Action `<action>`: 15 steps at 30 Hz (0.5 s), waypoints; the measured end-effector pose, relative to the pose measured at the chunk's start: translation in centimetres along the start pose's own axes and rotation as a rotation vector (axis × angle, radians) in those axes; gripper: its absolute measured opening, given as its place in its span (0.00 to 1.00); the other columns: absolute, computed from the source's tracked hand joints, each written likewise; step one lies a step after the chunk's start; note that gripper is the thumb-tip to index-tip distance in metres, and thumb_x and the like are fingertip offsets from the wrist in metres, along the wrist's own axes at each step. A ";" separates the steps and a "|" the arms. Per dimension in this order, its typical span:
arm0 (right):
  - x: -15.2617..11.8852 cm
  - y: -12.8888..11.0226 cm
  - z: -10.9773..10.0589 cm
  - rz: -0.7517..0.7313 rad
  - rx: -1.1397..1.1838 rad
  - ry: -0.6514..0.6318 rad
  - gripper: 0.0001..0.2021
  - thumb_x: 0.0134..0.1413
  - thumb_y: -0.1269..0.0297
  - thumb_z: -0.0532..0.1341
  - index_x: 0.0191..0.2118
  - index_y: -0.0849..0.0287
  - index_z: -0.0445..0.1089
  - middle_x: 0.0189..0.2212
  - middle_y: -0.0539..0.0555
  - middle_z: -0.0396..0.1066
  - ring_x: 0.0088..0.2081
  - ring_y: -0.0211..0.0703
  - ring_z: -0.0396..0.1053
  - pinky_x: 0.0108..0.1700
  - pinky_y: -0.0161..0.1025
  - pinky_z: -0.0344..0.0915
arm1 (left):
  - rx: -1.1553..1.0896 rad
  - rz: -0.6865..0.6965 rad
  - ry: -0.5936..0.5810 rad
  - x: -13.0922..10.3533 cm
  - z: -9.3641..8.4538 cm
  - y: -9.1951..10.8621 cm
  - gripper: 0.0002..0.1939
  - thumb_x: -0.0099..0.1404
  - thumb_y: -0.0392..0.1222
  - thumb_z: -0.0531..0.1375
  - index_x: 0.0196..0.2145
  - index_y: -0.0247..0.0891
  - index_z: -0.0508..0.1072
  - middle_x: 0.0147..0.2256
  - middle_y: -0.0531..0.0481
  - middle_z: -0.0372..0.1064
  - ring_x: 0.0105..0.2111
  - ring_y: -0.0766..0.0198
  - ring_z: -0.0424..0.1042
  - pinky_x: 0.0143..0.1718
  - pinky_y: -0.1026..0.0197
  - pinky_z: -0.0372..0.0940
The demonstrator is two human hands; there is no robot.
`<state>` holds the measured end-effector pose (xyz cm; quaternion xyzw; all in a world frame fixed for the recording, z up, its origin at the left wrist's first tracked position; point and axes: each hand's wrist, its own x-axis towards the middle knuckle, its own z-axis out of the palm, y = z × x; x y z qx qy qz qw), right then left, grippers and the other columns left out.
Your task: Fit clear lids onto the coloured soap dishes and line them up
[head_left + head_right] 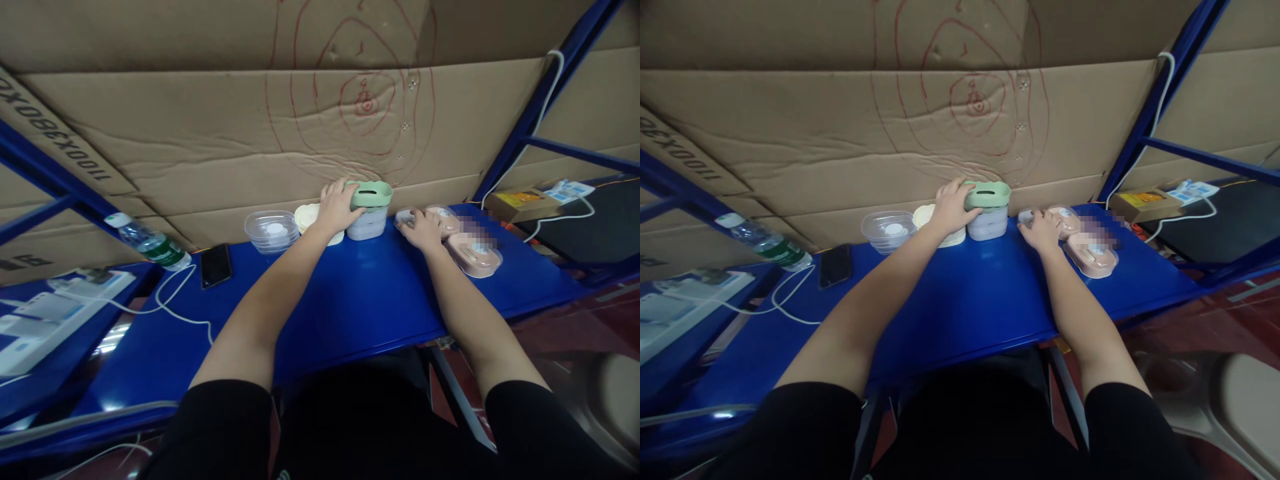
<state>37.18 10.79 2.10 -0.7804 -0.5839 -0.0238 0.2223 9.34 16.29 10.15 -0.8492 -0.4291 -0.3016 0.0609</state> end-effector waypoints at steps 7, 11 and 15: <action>-0.4 -0.1 0.0 -0.098 -0.116 -0.042 0.36 0.66 0.44 0.67 0.71 0.60 0.71 0.73 0.74 0.67 0.75 0.80 0.60 0.77 0.83 0.42 | -0.056 0.031 0.162 -3.4 -1.1 1.7 0.31 0.73 0.51 0.67 0.70 0.43 0.71 0.74 0.34 0.65 0.74 0.38 0.63 0.75 0.35 0.57; -0.8 -0.7 -1.0 -0.114 -0.136 -0.062 0.39 0.59 0.42 0.72 0.69 0.59 0.74 0.67 0.75 0.71 0.71 0.83 0.66 0.71 0.77 0.59 | -0.107 0.112 0.095 -7.1 -1.4 2.4 0.27 0.72 0.50 0.69 0.65 0.42 0.76 0.72 0.34 0.68 0.74 0.39 0.65 0.75 0.35 0.58; -0.8 -0.5 -1.7 -0.089 -0.122 -0.145 0.48 0.51 0.41 0.75 0.74 0.58 0.68 0.71 0.76 0.65 0.71 0.84 0.65 0.68 0.70 0.67 | -0.166 0.127 -0.060 -11.1 -1.9 2.2 0.24 0.72 0.49 0.69 0.63 0.43 0.79 0.70 0.35 0.70 0.72 0.40 0.68 0.75 0.35 0.61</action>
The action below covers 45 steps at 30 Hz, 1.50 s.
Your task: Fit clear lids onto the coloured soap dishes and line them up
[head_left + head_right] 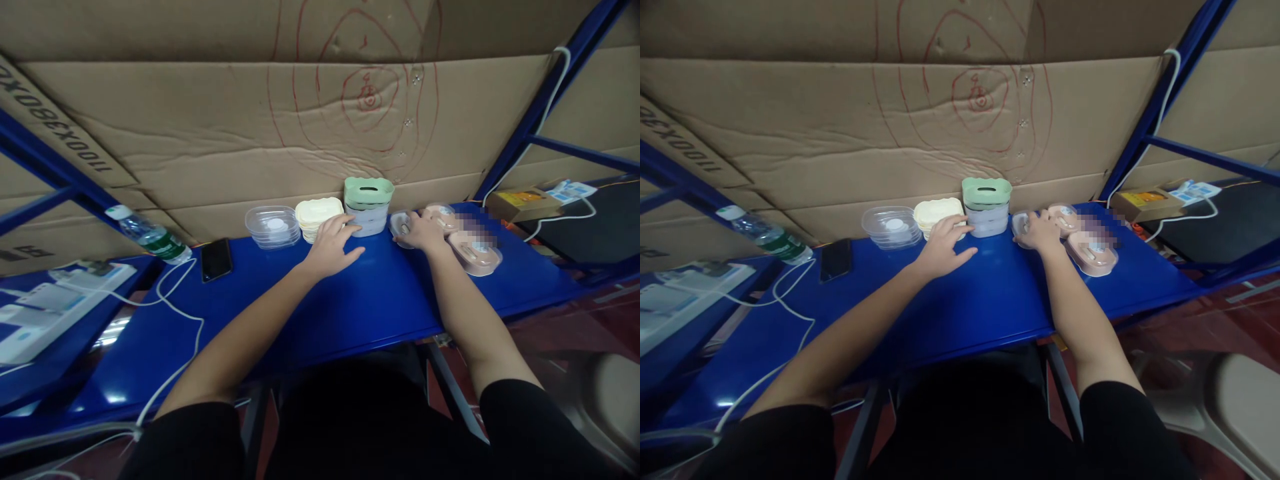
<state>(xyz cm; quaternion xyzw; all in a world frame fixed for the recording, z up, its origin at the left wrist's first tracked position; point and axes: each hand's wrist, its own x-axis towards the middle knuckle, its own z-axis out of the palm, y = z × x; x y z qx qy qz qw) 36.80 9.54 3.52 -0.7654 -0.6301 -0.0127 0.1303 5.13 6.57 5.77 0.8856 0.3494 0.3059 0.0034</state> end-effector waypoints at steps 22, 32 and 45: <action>-7.8 -8.0 -0.1 -0.983 0.571 -0.386 0.51 0.48 0.59 0.78 0.78 0.50 0.65 0.75 0.63 0.65 0.73 0.69 0.67 0.72 0.62 0.69 | -0.478 -0.305 -0.294 -8.8 1.4 -4.6 0.70 0.52 0.71 0.80 0.80 0.38 0.57 0.78 0.28 0.58 0.77 0.29 0.62 0.78 0.28 0.58; -6.6 -7.5 1.4 -1.013 0.655 -0.303 0.48 0.52 0.47 0.82 0.76 0.47 0.70 0.74 0.63 0.68 0.73 0.70 0.69 0.74 0.67 0.68 | -0.502 -0.314 -0.239 -9.0 1.1 -5.8 0.63 0.58 0.69 0.78 0.80 0.42 0.59 0.77 0.29 0.61 0.75 0.29 0.66 0.74 0.27 0.63; -7.3 -9.3 1.0 -0.643 1.287 -0.110 0.40 0.61 0.21 0.64 0.63 0.48 0.78 0.61 0.61 0.82 0.62 0.65 0.81 0.65 0.67 0.76 | 0.098 0.106 0.285 -8.3 -0.2 -5.9 0.39 0.75 0.58 0.71 0.76 0.48 0.65 0.77 0.31 0.61 0.77 0.35 0.63 0.74 0.32 0.65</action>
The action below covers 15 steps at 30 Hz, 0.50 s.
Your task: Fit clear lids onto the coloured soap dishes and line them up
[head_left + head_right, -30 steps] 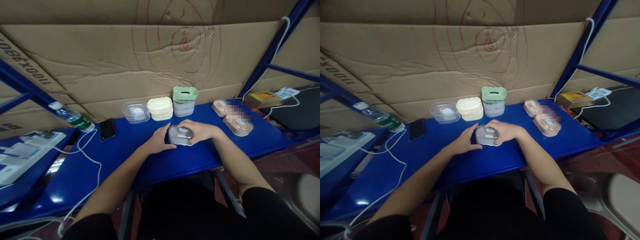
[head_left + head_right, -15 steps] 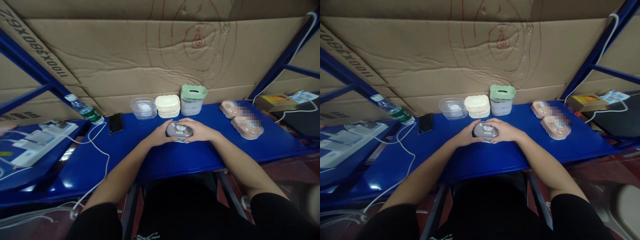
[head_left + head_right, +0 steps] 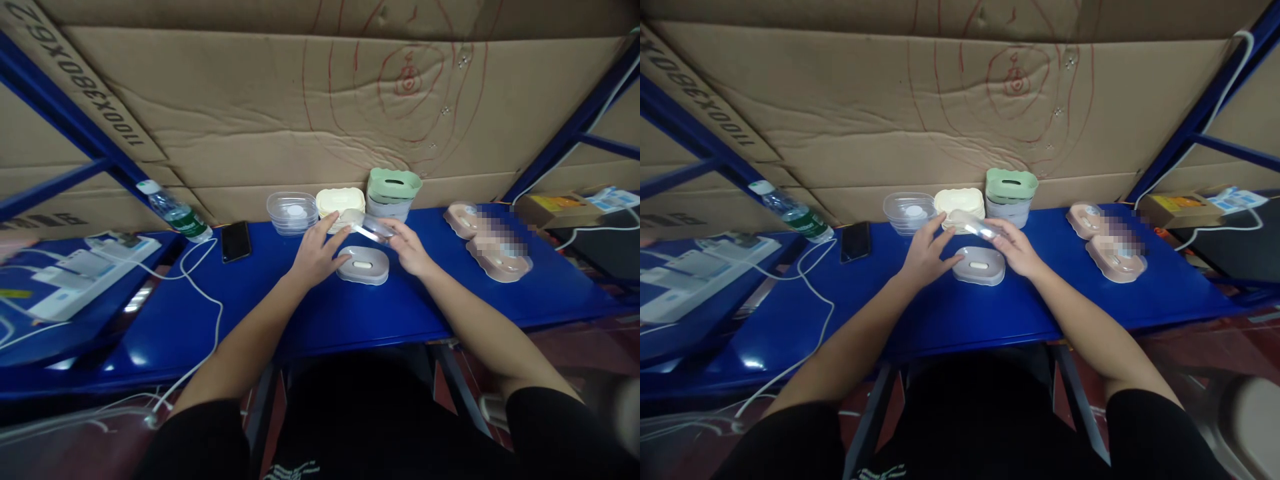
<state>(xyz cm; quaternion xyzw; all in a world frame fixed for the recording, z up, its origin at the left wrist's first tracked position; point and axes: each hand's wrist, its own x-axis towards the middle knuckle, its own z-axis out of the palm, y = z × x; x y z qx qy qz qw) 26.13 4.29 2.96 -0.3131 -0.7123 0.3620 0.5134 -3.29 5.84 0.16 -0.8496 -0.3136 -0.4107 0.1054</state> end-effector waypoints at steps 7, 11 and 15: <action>0.1 0.1 0.8 0.366 0.419 -0.065 0.55 0.58 0.10 0.47 0.67 0.52 0.74 0.55 0.65 0.83 0.41 0.63 0.87 0.30 0.52 0.80 | 0.155 0.133 0.103 0.7 -1.1 0.8 0.08 0.81 0.44 0.66 0.54 0.54 0.83 0.67 0.48 0.78 0.69 0.51 0.76 0.74 0.39 0.65; 0.2 0.8 0.5 0.327 0.370 -0.036 0.55 0.62 0.12 0.41 0.77 0.48 0.63 0.56 0.64 0.82 0.38 0.58 0.86 0.33 0.54 0.82 | 0.164 0.086 0.115 0.9 -1.7 -0.2 0.07 0.82 0.46 0.63 0.48 0.51 0.83 0.65 0.48 0.80 0.66 0.53 0.78 0.74 0.38 0.64; 0.3 2.2 -0.4 0.111 -0.008 0.079 0.51 0.66 0.19 0.53 0.83 0.42 0.46 0.64 0.63 0.76 0.45 0.55 0.85 0.48 0.55 0.83 | 0.191 -0.124 0.150 0.7 -4.1 -3.8 0.12 0.84 0.50 0.58 0.51 0.49 0.81 0.68 0.45 0.77 0.69 0.49 0.76 0.78 0.31 0.57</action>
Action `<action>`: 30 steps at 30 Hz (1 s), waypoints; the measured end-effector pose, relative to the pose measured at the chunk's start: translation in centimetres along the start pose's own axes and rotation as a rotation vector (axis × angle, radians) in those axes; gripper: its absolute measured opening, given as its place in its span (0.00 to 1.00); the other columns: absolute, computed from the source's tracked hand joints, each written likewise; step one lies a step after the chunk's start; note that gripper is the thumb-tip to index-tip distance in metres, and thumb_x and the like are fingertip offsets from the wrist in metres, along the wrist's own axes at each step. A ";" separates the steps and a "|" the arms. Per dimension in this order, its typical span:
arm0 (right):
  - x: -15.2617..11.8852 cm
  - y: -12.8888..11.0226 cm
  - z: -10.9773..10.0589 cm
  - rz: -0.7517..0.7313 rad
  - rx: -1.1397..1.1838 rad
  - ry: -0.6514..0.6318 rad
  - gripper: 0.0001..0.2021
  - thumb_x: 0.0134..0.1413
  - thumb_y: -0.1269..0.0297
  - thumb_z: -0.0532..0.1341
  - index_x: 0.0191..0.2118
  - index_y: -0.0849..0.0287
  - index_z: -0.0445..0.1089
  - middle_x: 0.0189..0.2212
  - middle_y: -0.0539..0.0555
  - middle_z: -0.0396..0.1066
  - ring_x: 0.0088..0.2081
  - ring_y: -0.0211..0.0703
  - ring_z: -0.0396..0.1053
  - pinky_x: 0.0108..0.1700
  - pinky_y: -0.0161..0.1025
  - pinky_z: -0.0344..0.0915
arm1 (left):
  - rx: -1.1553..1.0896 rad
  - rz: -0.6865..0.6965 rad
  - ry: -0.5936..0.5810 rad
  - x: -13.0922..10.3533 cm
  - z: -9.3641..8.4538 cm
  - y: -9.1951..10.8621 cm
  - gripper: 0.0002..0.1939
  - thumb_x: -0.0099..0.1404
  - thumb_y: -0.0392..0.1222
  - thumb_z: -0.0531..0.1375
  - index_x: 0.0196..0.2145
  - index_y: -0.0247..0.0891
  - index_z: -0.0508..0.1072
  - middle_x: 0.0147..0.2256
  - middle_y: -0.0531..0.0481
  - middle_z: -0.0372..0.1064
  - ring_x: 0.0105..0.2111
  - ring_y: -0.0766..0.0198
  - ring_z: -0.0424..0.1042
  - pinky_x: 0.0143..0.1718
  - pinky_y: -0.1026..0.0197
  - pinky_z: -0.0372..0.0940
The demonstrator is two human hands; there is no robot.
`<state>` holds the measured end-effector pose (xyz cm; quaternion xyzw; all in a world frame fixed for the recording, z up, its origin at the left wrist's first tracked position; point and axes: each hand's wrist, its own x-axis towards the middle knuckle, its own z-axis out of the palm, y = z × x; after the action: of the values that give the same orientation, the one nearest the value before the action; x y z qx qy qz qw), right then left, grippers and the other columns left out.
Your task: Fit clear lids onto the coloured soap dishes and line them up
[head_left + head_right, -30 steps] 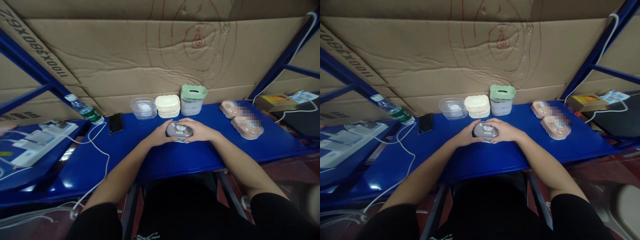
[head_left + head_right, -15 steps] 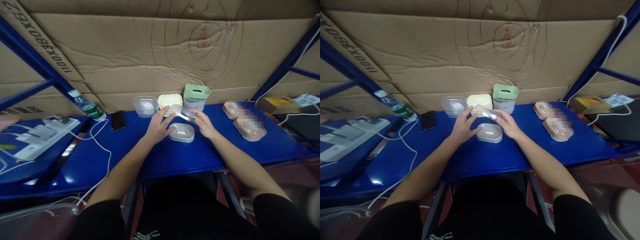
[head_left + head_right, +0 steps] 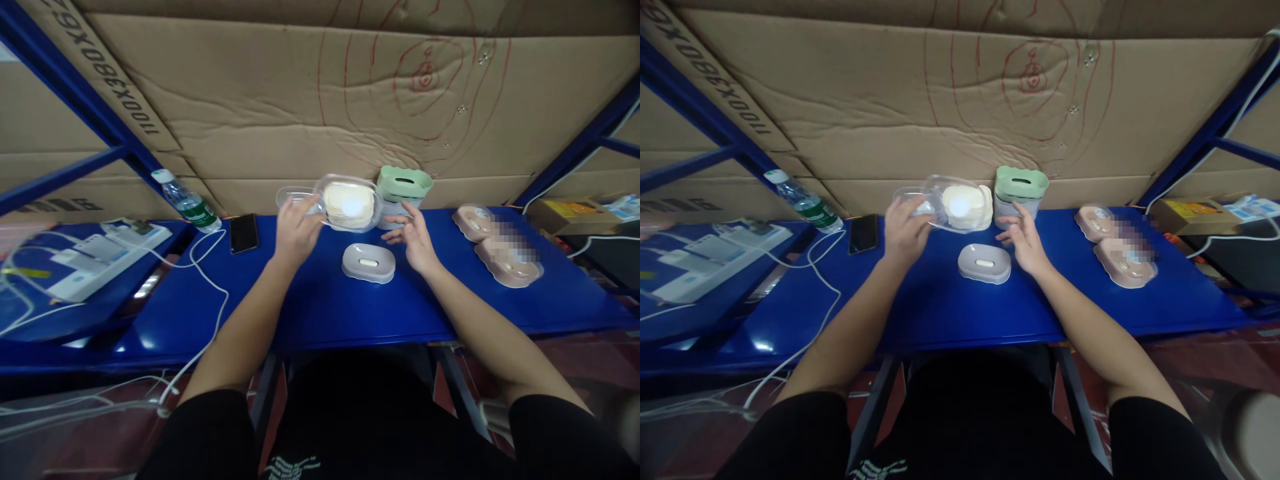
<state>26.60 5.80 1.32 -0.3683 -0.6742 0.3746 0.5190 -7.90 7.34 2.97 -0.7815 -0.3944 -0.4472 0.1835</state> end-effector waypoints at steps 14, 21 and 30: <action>-0.7 0.3 0.4 -0.115 -0.482 -0.222 0.54 0.67 0.32 0.65 0.86 0.51 0.44 0.75 0.73 0.63 0.58 0.68 0.78 0.55 0.65 0.82 | 0.115 -0.385 -0.071 -1.7 -0.5 -8.0 0.17 0.79 0.45 0.57 0.57 0.41 0.80 0.69 0.34 0.74 0.70 0.39 0.72 0.77 0.29 0.58; -0.9 -0.3 0.1 -0.110 -0.517 -0.375 0.55 0.65 0.31 0.67 0.86 0.49 0.46 0.77 0.73 0.59 0.64 0.72 0.76 0.58 0.67 0.81 | 0.060 -0.396 -0.127 -1.1 0.0 -7.4 0.28 0.82 0.51 0.53 0.73 0.39 0.71 0.79 0.30 0.58 0.77 0.36 0.63 0.77 0.27 0.56; -1.0 -0.2 -0.1 -0.134 -0.596 -0.575 0.60 0.51 0.28 0.77 0.82 0.48 0.58 0.78 0.70 0.57 0.78 0.78 0.60 0.77 0.77 0.60 | 0.011 -0.456 -0.122 -1.0 0.0 -6.7 0.40 0.79 0.67 0.57 0.78 0.41 0.64 0.82 0.29 0.49 0.79 0.32 0.58 0.78 0.23 0.51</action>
<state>26.86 4.85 1.04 -0.3381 -0.8931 0.2159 0.2037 -13.46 11.07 1.66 -0.6968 -0.5735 -0.4269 0.0581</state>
